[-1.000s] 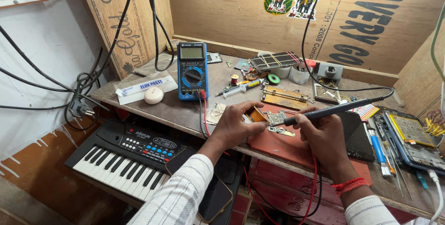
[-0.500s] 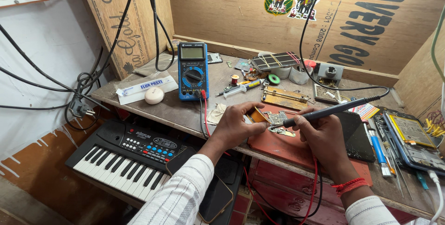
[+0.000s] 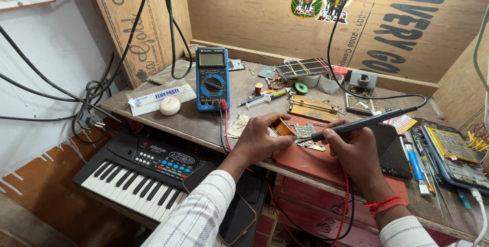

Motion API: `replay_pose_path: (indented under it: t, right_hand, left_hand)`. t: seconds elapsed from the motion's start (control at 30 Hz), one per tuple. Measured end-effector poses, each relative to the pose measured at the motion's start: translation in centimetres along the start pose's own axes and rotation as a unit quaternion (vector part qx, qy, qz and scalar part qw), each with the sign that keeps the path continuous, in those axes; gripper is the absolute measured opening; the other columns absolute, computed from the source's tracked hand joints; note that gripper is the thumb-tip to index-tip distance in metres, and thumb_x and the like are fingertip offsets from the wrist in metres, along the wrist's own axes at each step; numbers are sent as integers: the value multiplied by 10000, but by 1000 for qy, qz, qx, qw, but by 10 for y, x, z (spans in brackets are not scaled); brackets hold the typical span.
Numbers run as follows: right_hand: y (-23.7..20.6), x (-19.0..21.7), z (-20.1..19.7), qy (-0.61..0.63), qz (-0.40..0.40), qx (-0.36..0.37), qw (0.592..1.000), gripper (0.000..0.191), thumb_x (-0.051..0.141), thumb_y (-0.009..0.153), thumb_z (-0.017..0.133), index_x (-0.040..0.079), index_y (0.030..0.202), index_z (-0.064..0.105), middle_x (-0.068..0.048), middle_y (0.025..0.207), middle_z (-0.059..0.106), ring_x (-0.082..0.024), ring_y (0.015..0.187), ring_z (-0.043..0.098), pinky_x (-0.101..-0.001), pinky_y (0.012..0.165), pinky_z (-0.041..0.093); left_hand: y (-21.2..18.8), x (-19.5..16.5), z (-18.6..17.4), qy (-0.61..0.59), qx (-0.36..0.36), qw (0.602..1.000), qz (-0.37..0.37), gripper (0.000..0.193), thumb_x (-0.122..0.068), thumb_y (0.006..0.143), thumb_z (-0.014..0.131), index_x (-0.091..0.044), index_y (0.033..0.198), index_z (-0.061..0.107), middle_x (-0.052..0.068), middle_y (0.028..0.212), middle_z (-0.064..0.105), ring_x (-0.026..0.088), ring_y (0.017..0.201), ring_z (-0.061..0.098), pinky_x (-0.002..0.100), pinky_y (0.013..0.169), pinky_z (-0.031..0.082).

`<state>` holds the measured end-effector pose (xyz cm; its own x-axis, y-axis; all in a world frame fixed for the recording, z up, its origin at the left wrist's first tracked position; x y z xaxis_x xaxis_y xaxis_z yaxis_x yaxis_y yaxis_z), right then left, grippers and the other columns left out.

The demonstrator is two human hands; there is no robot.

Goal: The person works at an electronics repair bench on a disassembled smartphone motherboard, holding the board with one hand while using a soldering iron with the other to rework components on the board. They briefly reach across the bench for supplies and continue soldering the board throughout the episode.

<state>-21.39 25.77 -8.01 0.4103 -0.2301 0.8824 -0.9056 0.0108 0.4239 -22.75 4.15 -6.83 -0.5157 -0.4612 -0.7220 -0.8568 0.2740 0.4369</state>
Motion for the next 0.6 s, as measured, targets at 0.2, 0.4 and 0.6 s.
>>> replay_pose_path:
  t: [0.2, 0.4, 0.6]
  right_hand:
    - [1, -2, 0, 13, 0, -2, 1000, 125, 92, 939, 653, -16, 963, 711, -60, 708, 704, -58, 547, 558, -234, 465, 430]
    - [1, -3, 0, 22, -1, 8, 1000, 124, 96, 946, 661, -14, 975, 710, -51, 724, 701, -50, 560, 560, -227, 472, 435]
    - [3, -4, 0, 18, -1, 9, 1000, 115, 84, 938, 665, -17, 970, 709, -42, 713, 687, -45, 557, 549, -225, 455, 416]
  left_hand:
    - [0, 0, 0, -12, -1, 1000, 8, 552, -296, 751, 821, -62, 1238, 708, 77, 867, 796, 130, 765, 772, 292, 735, 601]
    - [1, -2, -1, -4, -8, 1000, 16, 554, -298, 745, 823, -54, 1230, 709, 95, 886, 791, 146, 792, 774, 303, 752, 597]
    - [2, -2, -2, -3, -7, 1000, 13, 557, -305, 744, 818, -58, 1231, 709, 101, 889, 791, 154, 796, 776, 305, 757, 598]
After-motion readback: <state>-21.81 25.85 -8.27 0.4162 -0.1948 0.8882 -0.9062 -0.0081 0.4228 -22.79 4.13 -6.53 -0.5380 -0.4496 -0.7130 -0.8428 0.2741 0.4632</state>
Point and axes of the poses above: each hand's wrist, its own y-axis towards the middle knuckle, its own z-axis out of the palm, x = y × z, the point moved 9 cm from there along y, towards the middle knuckle
